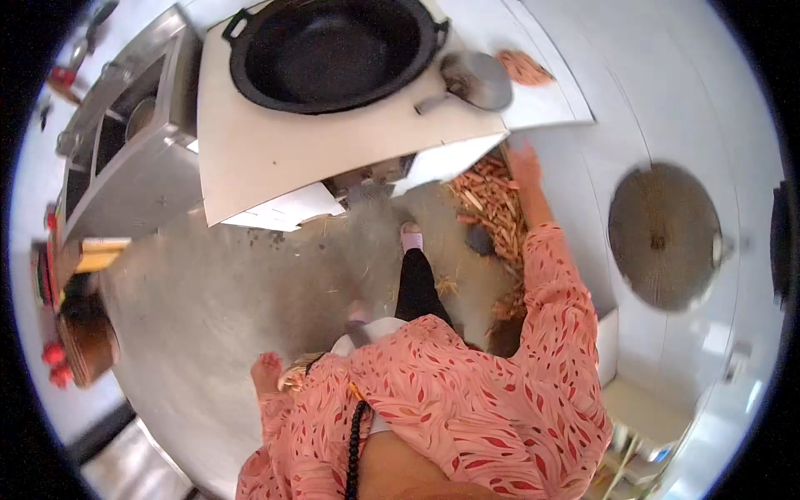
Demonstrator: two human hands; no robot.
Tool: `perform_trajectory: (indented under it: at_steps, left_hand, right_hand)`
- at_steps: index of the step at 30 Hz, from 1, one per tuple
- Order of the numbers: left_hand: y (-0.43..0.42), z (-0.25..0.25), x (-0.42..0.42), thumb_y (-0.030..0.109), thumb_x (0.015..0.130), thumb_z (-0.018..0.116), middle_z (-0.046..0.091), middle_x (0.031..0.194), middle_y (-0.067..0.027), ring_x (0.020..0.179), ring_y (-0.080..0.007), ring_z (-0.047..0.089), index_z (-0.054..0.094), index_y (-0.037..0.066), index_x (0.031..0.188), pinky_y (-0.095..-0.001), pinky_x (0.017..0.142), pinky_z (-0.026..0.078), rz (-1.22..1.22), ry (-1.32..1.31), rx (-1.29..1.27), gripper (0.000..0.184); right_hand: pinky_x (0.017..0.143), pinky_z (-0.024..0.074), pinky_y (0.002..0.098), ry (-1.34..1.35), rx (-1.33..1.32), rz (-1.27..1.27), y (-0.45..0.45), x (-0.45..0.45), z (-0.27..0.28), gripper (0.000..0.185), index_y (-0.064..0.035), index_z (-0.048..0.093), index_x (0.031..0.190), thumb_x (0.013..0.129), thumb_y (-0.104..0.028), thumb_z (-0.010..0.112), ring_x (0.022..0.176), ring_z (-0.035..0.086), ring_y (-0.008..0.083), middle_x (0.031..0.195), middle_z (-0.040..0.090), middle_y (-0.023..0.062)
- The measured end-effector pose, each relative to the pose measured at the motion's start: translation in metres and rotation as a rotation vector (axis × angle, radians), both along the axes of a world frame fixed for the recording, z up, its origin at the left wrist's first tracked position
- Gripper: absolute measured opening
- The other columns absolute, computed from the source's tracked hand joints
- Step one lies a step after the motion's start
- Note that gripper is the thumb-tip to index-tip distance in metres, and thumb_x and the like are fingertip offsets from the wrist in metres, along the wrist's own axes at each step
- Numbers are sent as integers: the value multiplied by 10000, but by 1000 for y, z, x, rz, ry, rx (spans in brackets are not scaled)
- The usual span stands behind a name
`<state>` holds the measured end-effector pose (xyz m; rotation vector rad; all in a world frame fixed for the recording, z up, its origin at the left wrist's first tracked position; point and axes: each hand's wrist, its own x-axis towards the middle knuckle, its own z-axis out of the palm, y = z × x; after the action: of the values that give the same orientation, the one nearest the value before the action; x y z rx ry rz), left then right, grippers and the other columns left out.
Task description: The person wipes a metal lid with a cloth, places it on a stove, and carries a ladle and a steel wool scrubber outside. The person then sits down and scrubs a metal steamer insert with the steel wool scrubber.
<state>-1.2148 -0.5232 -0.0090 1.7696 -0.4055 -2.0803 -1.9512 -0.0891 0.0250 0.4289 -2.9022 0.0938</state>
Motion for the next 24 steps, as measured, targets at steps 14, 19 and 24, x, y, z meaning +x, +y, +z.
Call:
perform_trajectory:
  at_steps: [14,19,24]
  left_hand:
    - [78,83,-207,140,882,522,614,844,-110,723,-220,608,545,16,960,-331,665,519,13,-148,-28,148]
    - [85,71,-197,161,880,534,607,885,-105,797,-209,608,545,23,990,-300,694,511,81,-108,-100,177]
    - [84,78,-193,227,872,570,607,950,-108,834,-214,612,538,31,1057,-311,724,517,115,-226,-33,272]
  right_hand:
    - [958,363,425,-15,157,357,-67,-292,36,398,-100,475,1255,857,-110,474,1179,436,342,1256,497,172]
    - [834,398,317,-909,-1267,224,3,-387,6,328,43,503,1104,790,-49,495,971,482,256,1080,510,167]
    - [510,393,301,-207,-831,585,-113,-255,188,68,52,627,724,675,69,582,559,482,187,620,496,74]
